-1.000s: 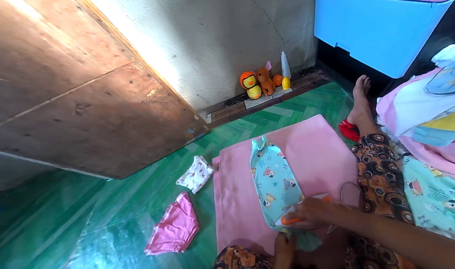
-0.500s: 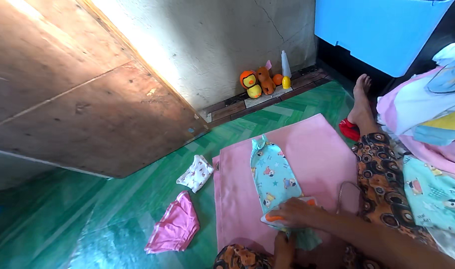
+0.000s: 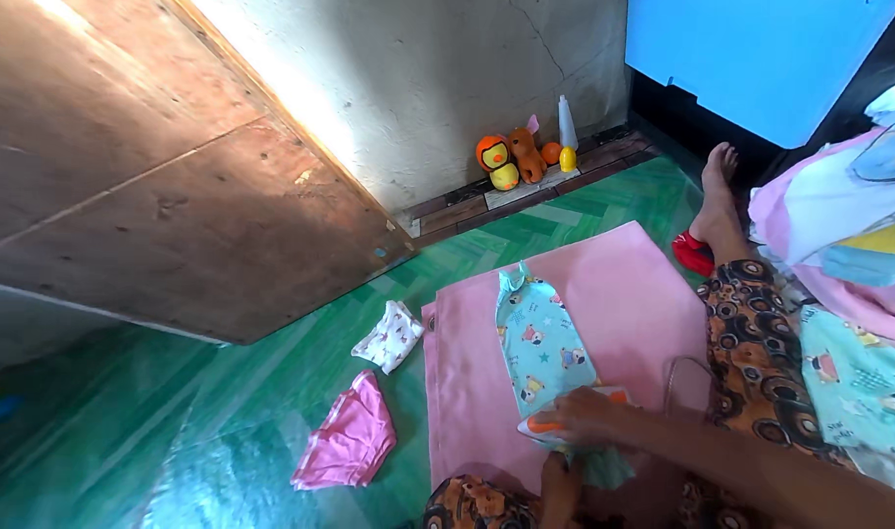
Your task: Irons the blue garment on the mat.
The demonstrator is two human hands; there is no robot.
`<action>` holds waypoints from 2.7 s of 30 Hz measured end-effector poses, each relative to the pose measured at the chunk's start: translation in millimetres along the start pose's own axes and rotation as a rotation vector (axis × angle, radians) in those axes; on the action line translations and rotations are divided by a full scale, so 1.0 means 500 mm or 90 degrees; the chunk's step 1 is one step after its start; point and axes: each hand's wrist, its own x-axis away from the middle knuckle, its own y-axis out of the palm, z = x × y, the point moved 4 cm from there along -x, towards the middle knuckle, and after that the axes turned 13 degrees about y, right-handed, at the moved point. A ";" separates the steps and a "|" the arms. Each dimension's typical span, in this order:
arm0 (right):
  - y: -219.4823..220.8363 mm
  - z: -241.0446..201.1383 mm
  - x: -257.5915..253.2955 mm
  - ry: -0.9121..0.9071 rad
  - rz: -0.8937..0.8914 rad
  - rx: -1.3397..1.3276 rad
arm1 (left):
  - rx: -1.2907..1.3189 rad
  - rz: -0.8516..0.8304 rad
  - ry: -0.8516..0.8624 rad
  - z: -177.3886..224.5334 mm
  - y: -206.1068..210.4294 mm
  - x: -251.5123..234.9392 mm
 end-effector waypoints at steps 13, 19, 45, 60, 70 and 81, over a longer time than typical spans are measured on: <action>-0.018 0.115 0.082 -0.063 -0.063 0.119 | -0.035 -0.017 0.013 0.006 0.000 -0.004; -0.009 0.121 0.085 -0.094 -0.035 0.140 | -0.019 -0.005 0.026 0.009 -0.001 -0.001; -0.013 -0.009 -0.001 -0.036 -0.047 0.085 | 0.027 -0.007 0.008 0.015 0.000 0.008; -0.020 -0.020 -0.025 0.075 -0.009 0.058 | 0.004 -0.022 -0.012 0.010 -0.002 0.007; -0.035 0.010 -0.025 0.159 0.020 0.033 | 0.003 -0.028 -0.015 0.020 -0.004 0.011; -0.027 0.074 0.035 0.118 -0.033 0.044 | 0.000 -0.040 -0.036 0.022 -0.003 0.008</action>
